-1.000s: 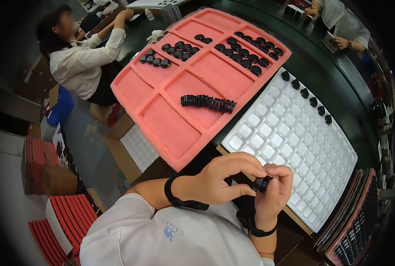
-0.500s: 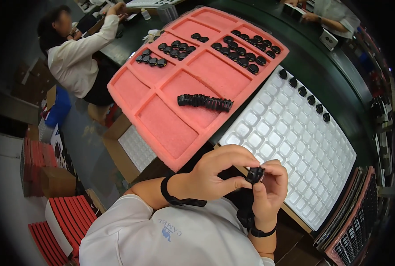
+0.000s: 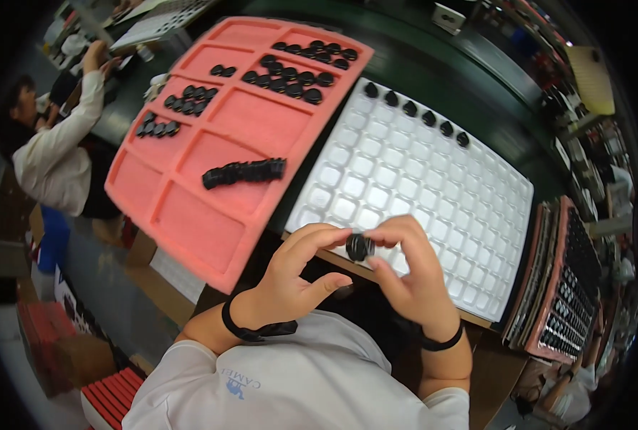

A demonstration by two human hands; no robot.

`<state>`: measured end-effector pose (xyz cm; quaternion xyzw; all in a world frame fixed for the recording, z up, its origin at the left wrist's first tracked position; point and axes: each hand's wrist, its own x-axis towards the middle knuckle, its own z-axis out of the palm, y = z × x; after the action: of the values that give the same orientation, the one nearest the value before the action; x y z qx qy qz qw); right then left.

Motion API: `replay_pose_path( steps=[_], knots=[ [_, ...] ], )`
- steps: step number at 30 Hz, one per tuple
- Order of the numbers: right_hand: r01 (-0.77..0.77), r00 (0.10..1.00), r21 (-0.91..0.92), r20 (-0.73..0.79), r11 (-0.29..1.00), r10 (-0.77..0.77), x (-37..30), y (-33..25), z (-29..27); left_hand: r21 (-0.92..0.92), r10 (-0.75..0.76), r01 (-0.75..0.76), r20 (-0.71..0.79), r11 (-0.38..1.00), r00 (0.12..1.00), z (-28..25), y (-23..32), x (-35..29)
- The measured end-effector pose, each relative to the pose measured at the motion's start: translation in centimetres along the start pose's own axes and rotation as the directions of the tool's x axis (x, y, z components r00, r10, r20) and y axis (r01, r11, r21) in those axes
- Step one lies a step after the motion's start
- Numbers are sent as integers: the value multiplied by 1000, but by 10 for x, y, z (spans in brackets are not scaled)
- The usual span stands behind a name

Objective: The person picks up two black components from a pink tray, presses them together to assemble a unit, and places the finished unit into a white grid tray.

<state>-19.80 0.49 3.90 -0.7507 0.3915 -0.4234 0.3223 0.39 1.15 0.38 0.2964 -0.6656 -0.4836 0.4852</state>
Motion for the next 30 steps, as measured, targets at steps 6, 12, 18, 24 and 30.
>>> replay_pose_path(
  steps=[6, 12, 18, 24, 30],
  knots=[
    [-337, 941, -279, -83, 899, 327, 22, 52, -73, 590, 29, -190, 271, 785, 962, 15, -30, 5],
    [-526, 850, -557, -338, 643, 404, 43, 179, -164, 728, -28, -213, 303, 652, 953, 16, -44, 2],
    [-514, 840, -537, -474, 668, 265, 42, 258, -209, 700, -7, -229, 317, 677, 949, 16, -54, -3],
    [-409, 909, -713, -370, 570, 190, 44, 269, -209, 697, 37, -241, 295, 675, 955, 14, -63, -11],
    [-496, 868, -757, -419, 426, 267, 49, 246, -197, 701, 54, -261, 303, 664, 951, 16, -64, -13]
  ],
)
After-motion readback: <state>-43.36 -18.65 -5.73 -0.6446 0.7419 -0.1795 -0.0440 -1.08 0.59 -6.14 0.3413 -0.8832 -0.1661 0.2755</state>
